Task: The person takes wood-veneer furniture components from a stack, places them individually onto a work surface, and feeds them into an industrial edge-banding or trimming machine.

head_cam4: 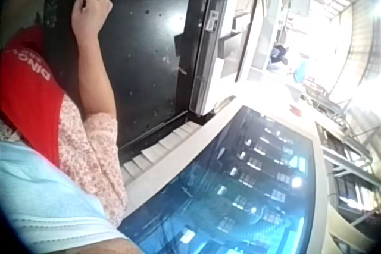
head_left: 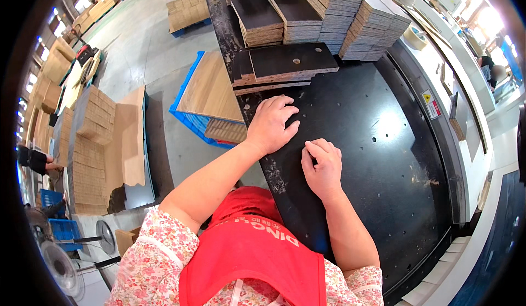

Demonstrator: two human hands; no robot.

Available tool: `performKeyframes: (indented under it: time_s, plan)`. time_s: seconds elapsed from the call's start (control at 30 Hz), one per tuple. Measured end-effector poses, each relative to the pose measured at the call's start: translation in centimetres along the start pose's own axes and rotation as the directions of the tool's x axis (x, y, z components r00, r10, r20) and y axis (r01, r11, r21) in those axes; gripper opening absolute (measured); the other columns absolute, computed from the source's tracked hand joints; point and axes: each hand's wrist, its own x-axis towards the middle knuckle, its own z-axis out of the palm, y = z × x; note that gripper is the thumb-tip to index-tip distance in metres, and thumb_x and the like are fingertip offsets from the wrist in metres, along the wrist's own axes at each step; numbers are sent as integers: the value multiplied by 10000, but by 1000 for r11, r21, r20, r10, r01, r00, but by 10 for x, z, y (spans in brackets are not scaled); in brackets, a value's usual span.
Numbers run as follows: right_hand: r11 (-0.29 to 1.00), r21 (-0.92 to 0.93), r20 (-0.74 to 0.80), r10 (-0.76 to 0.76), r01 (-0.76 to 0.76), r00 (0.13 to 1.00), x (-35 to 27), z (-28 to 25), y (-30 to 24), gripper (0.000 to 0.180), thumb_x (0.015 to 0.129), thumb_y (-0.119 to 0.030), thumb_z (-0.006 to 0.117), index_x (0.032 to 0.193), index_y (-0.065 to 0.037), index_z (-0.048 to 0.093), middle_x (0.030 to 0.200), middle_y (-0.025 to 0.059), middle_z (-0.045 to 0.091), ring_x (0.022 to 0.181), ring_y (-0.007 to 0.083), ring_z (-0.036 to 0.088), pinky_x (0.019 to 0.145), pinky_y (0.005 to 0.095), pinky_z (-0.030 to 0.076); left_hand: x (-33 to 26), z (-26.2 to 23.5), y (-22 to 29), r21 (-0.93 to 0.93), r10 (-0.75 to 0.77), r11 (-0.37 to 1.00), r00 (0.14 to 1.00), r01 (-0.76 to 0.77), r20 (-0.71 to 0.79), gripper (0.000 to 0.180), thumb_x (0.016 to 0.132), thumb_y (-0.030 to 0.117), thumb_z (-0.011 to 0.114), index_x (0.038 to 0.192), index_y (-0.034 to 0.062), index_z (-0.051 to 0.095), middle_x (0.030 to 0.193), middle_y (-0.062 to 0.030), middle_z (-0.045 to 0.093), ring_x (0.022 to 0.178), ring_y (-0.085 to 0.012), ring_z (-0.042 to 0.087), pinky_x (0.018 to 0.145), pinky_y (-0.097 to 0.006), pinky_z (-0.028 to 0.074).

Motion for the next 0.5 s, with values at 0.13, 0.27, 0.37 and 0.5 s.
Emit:
performKeyframes:
  time_s: [0.13, 0.27, 0.37, 0.5]
  plan:
    - [1000, 11, 8, 0, -1, 1000, 0, 0, 0, 136, 832, -81, 719, 968, -75, 709, 928, 24, 664, 836, 240, 623, 795, 384, 443, -1, 1, -1, -4, 5, 1000, 1000, -5, -5, 307, 817, 214, 735, 1084, 63, 706, 1274, -130, 624, 1236, -342, 551, 1073, -454, 413]
    - [1000, 23, 17, 6, -7, 1000, 0, -1, -1, 133, 830, -60, 715, 962, -57, 708, 936, 34, 680, 840, 246, 634, 794, 380, 443, -1, 3, -1, 3, 1, 1000, 1000, -1, -15, 303, 819, 215, 736, 1080, 64, 707, 1276, -130, 624, 1237, -343, 550, 1079, -454, 410]
    - [1000, 29, 18, 4, -4, 1000, -1, -1, 0, 136, 829, -47, 713, 965, -49, 708, 937, 41, 685, 841, 249, 638, 794, 379, 442, -2, 3, -1, -10, -7, 1000, 1000, 7, -25, 290, 816, 210, 741, 1062, 60, 713, 1276, -129, 624, 1233, -342, 553, 1079, -453, 411]
    - [1000, 15, 12, -8, 8, 1000, -1, 0, 1, 130, 832, -49, 712, 962, -47, 707, 934, 42, 685, 842, 248, 637, 796, 381, 442, -1, 3, 0, -15, -5, 1000, 999, 5, -34, 277, 813, 207, 744, 1045, 57, 717, 1274, -125, 625, 1228, -335, 556, 1078, -449, 413]
